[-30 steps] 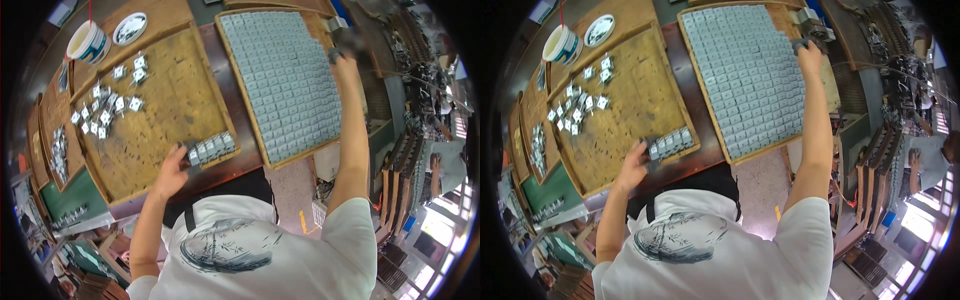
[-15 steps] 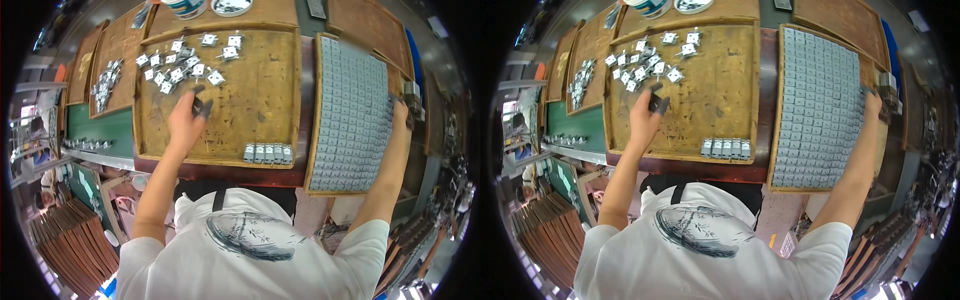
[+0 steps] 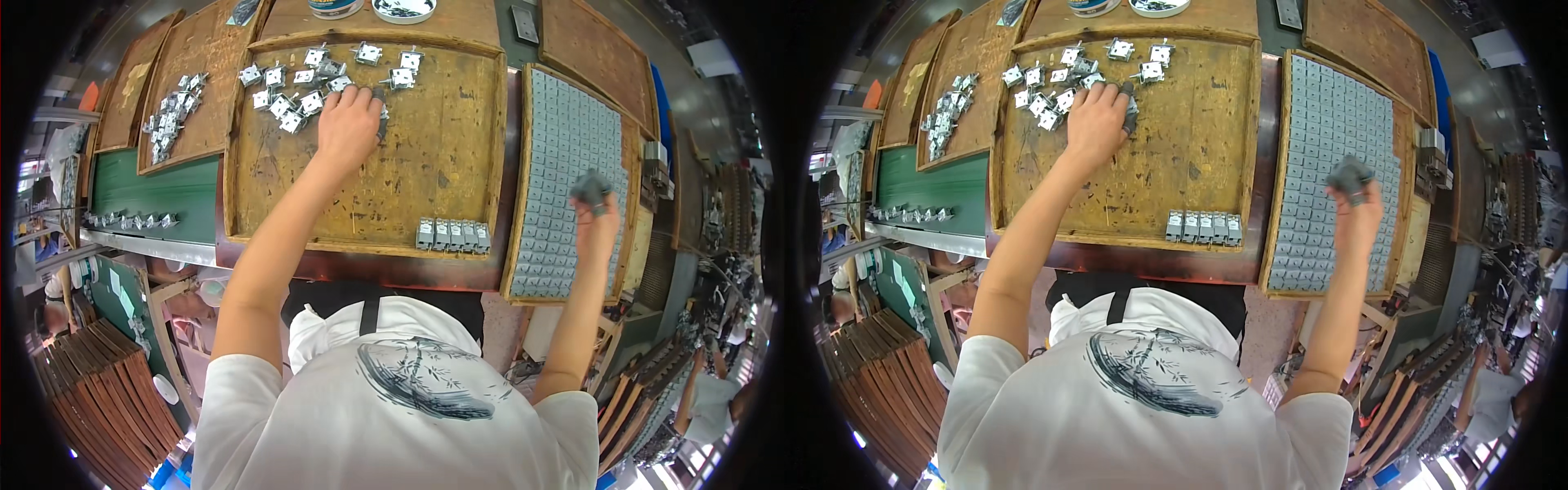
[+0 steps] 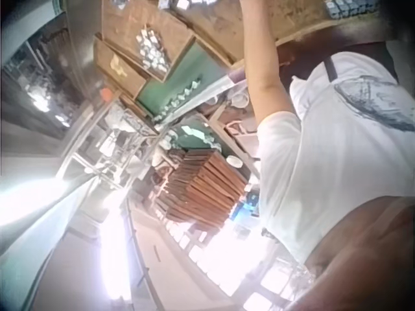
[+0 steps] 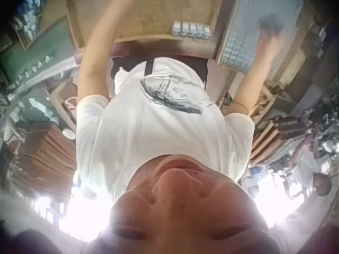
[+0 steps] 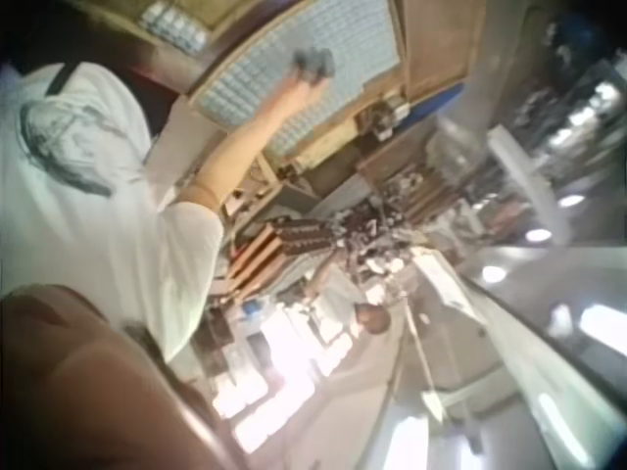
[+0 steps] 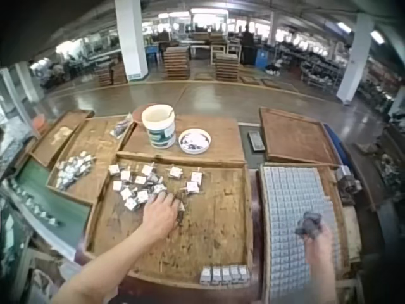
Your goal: Assembling small metal components into a grid tray at a manual assembly station.
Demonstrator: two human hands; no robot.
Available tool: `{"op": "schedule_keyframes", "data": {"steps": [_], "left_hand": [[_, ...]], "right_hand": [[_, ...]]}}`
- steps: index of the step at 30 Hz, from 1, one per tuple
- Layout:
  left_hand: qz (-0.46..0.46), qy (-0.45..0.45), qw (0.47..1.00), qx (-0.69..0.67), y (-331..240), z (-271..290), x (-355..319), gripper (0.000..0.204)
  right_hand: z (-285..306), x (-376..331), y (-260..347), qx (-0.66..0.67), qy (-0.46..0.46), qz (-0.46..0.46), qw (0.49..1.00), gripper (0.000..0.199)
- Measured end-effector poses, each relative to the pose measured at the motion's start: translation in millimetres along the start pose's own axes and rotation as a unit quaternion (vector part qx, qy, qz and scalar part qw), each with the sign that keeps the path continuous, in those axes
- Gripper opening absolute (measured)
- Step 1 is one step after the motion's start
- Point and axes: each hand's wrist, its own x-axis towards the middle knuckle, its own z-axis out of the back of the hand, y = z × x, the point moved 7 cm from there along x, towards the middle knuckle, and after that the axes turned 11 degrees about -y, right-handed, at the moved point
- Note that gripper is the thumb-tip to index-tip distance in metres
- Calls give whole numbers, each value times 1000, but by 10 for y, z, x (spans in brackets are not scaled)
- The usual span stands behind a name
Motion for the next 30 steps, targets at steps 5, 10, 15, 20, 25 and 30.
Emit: {"op": "schedule_keyframes", "data": {"steps": [5,10,15,20,25,30], "left_hand": [[-16,-30,997,-76,-19,160,-24,43],[408,-33,641,-649,-25,332,-577,30],[441,10,483,-756,-311,773,-1027,32],[340,-1,590,-732,-354,1088,-1016,35],[319,43,588,-742,-442,1202,-1089,37],[313,49,616,-721,-594,1168,-1108,41]], "right_hand": [[-320,-529,-208,-3,13,-20,1000,34],[-989,-1098,43,10,45,-16,999,36],[-1588,-1747,91,-141,252,-92,953,29],[-1832,-1826,399,-344,286,229,864,29],[-1954,-2012,487,-350,293,352,817,22],[-1894,-2017,474,-387,308,344,799,21]]}}
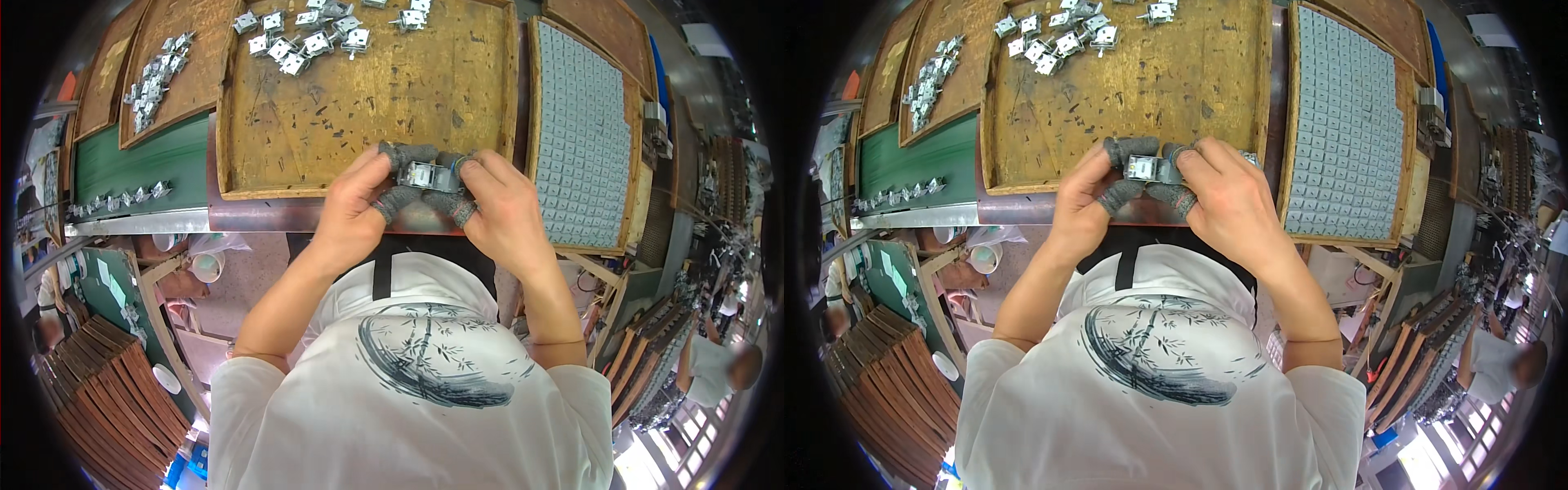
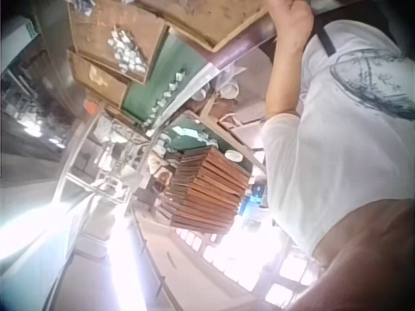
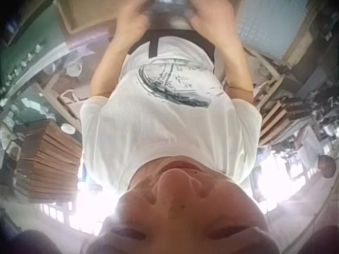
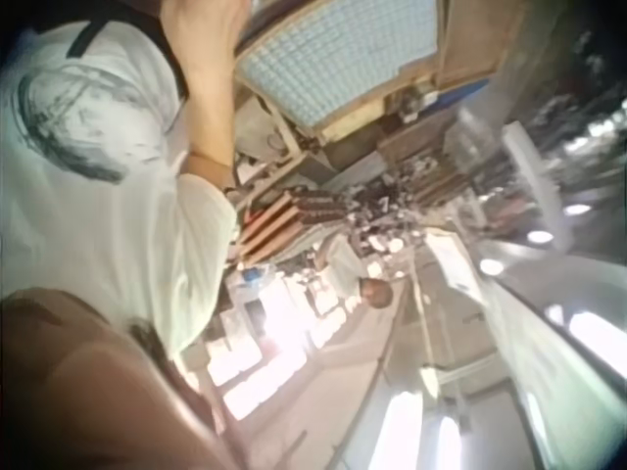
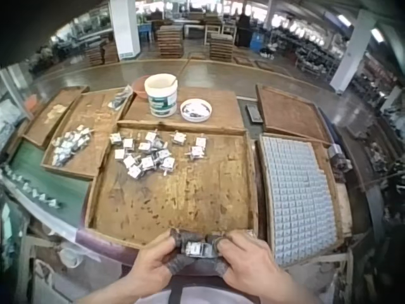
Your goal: Assembling small metal components into a grid tray at a manual assembly station.
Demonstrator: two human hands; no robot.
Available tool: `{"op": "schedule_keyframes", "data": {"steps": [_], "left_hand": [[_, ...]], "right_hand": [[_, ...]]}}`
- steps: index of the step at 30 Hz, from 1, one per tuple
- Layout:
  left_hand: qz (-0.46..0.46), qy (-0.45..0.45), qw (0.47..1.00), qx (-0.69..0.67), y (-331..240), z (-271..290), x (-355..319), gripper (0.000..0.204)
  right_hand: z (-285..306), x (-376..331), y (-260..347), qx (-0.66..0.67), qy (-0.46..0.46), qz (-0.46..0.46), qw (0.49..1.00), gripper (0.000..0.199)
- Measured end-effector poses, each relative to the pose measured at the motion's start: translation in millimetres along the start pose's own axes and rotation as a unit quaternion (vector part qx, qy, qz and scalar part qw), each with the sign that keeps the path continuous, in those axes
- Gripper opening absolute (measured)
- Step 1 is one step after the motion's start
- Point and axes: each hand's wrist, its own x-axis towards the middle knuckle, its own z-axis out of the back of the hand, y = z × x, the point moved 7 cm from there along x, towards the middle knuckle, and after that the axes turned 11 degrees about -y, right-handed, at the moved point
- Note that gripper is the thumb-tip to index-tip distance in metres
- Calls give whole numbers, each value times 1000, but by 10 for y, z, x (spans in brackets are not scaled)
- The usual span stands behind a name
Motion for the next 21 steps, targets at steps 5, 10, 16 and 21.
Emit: {"op": "schedule_keyframes", "data": {"steps": [5,10,16,21], "left_hand": [[115,8,991,-62,249,-168,-22,36],[55,-10,998,-9,263,-253,13,53],[-167,-32,928,331,70,-232,109,74],[-236,-13,934,269,-19,-272,162,71]], "right_hand": [[-9,-86,-189,-14,64,-29,997,21],[-175,-172,-245,-49,-6,-17,999,22],[-250,-101,-229,11,-39,-82,996,23],[-369,-147,-509,207,40,-185,960,42]]}}
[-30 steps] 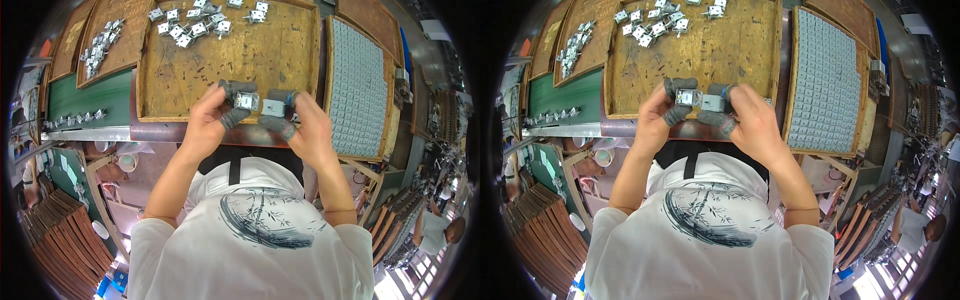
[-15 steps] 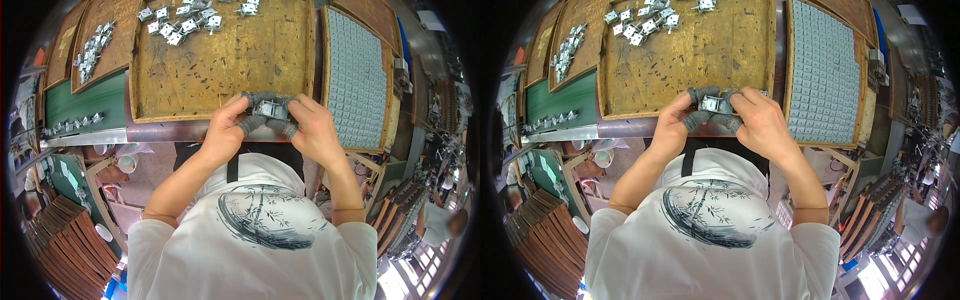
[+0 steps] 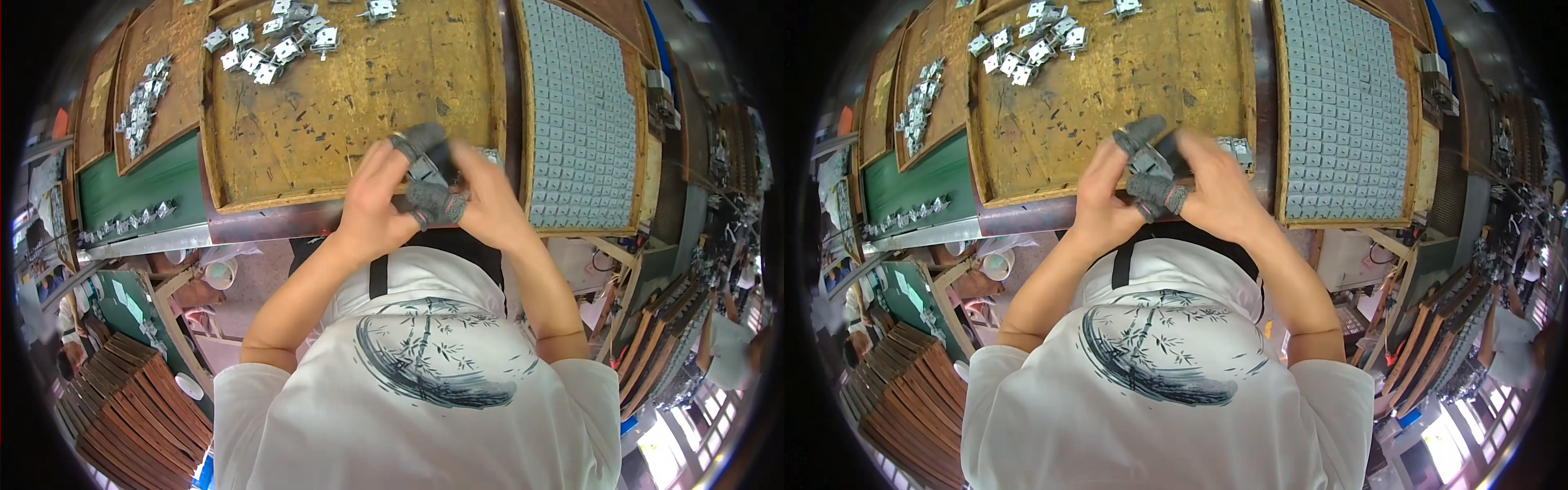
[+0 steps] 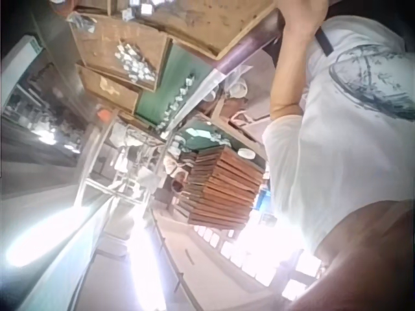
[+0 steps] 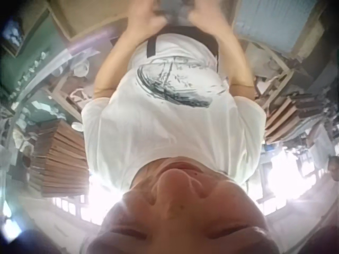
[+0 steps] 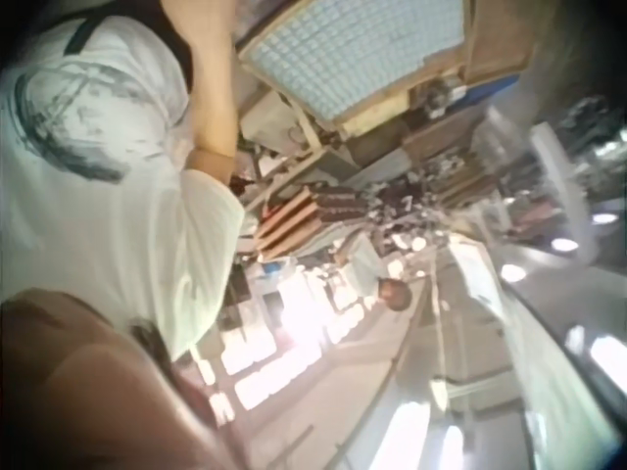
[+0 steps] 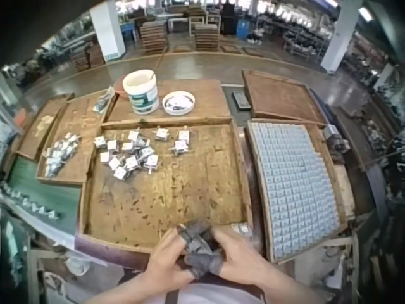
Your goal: Assembling small metal components into a grid tray at a manual assembly station.
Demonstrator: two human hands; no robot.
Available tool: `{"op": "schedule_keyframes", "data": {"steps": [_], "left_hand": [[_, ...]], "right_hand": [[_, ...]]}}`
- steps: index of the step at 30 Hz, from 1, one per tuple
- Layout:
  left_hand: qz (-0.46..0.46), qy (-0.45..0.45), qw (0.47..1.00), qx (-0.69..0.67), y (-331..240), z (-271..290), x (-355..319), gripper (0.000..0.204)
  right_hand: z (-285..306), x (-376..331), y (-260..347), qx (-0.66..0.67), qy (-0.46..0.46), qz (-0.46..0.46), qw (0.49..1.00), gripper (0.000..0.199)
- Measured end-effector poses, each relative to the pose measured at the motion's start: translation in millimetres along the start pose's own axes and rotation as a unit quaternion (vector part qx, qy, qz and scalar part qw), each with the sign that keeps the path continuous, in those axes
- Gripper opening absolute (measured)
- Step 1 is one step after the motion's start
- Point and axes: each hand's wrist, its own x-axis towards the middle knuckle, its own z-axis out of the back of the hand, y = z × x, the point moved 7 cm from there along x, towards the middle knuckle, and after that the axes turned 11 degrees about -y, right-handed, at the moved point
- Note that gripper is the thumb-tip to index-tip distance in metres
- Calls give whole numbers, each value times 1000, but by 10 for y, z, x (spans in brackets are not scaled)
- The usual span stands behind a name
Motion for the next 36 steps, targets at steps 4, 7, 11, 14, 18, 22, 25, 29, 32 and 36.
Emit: {"op": "schedule_keyframes", "data": {"steps": [4,7,11,14,18,22,25,29,32,36], "left_hand": [[-35,21,999,-16,-4,-116,29,69],[9,102,995,5,83,-225,60,62],[1,120,983,137,288,-328,196,63],[234,77,969,-16,812,-212,65,59],[325,149,928,-104,1205,-348,-124,60],[339,263,897,-103,1094,-519,-192,62],[376,245,890,-80,1049,-385,-193,60],[299,170,938,-48,790,-130,-215,56],[290,76,954,-1,708,272,-374,54],[332,-104,937,43,1005,864,-642,44]], "right_hand": [[28,-22,-141,62,33,-62,996,41],[94,-6,-185,65,14,-41,997,41],[739,204,-502,-103,-50,-34,993,30],[1852,268,-1194,-157,-273,-105,943,15],[3471,430,-2146,-166,-461,-110,865,22],[3991,801,-2537,-298,-432,-221,822,35],[3953,1263,-3078,-374,-377,-235,814,41],[4394,1350,-3950,-526,-179,-282,783,59],[4575,1263,-3648,-382,-312,-256,831,66],[4874,929,-3823,-282,-383,-208,855,57]]}}
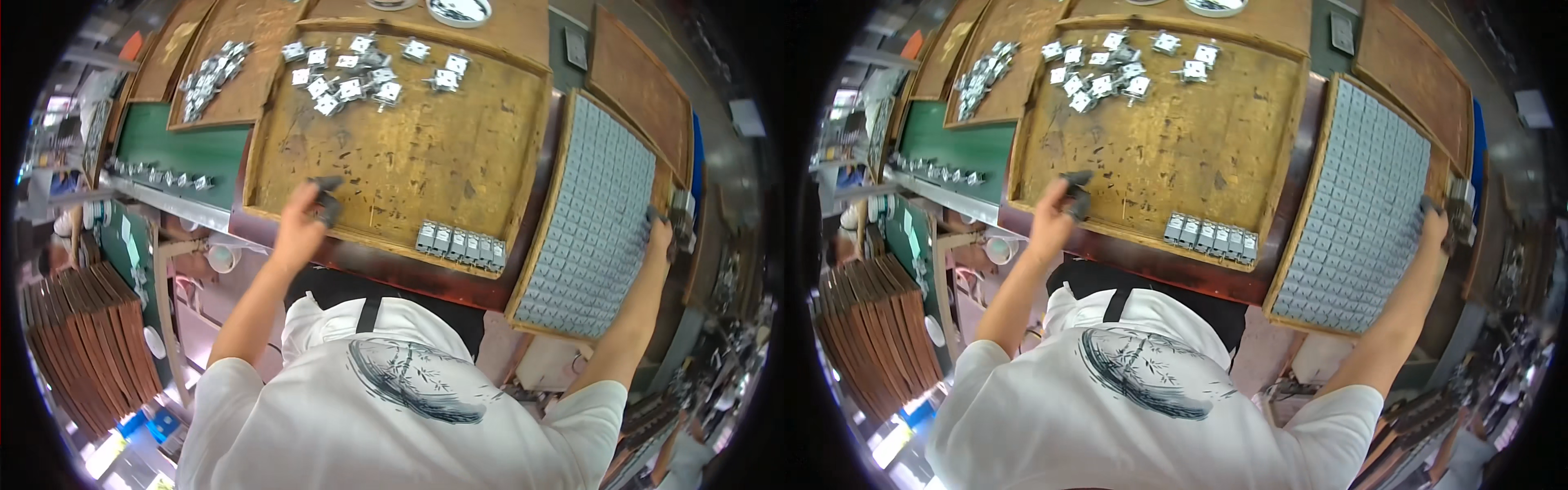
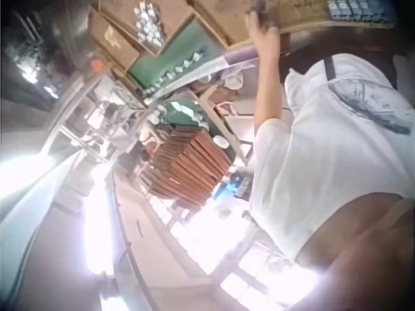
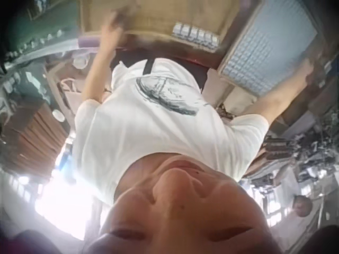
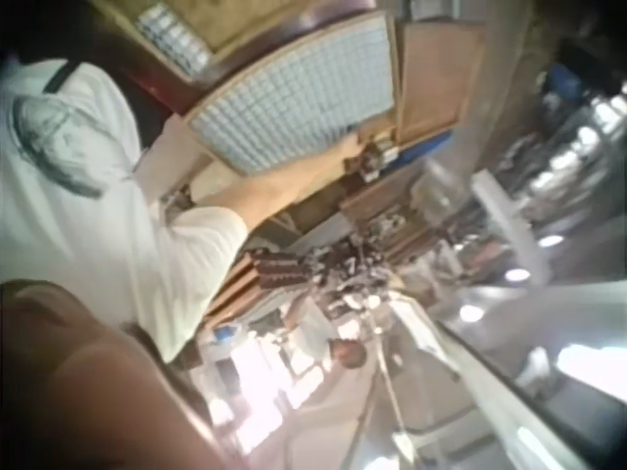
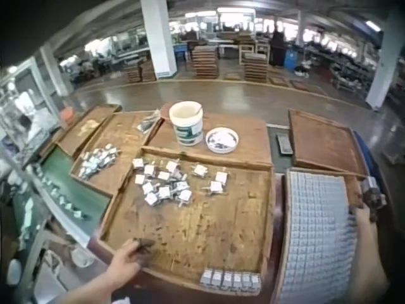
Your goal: Assembling small metal components into a grid tray at a manual assembly station.
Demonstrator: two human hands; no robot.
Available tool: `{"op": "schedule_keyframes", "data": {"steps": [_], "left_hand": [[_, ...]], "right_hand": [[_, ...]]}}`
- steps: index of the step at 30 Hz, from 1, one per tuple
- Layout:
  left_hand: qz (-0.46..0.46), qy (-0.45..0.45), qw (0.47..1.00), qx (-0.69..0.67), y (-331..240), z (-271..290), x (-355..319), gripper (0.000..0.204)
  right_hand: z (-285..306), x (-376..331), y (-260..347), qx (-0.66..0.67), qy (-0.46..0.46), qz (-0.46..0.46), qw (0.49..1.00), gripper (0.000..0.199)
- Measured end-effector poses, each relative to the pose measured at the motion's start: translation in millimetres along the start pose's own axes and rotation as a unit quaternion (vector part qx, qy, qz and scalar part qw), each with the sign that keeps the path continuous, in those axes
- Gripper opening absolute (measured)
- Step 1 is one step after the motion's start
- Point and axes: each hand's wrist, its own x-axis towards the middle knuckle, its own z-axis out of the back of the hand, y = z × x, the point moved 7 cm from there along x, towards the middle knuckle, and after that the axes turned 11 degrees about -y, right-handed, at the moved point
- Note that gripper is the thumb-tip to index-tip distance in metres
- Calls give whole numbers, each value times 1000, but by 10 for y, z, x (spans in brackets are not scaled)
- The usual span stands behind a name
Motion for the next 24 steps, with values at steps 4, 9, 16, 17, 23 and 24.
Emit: {"op": "schedule_keyframes", "data": {"steps": [4,9,16,17,23,24], "left_hand": [[-45,-146,987,59,181,942,130,32],[-24,-188,982,25,256,978,124,29],[-247,7,969,-2,-832,-587,-178,51],[-302,-21,953,6,-929,-657,-187,52],[-334,-61,940,-11,-802,-543,-167,47],[-317,-60,946,-39,-759,-474,-174,44]], "right_hand": [[321,-385,186,51,-130,-61,988,52],[619,-1444,1834,176,-29,94,980,37],[74,-4297,4016,315,254,163,900,59],[24,-4525,4086,348,280,140,884,61],[28,-5046,4311,395,358,81,842,61],[26,-5112,4347,384,372,107,838,59]]}}
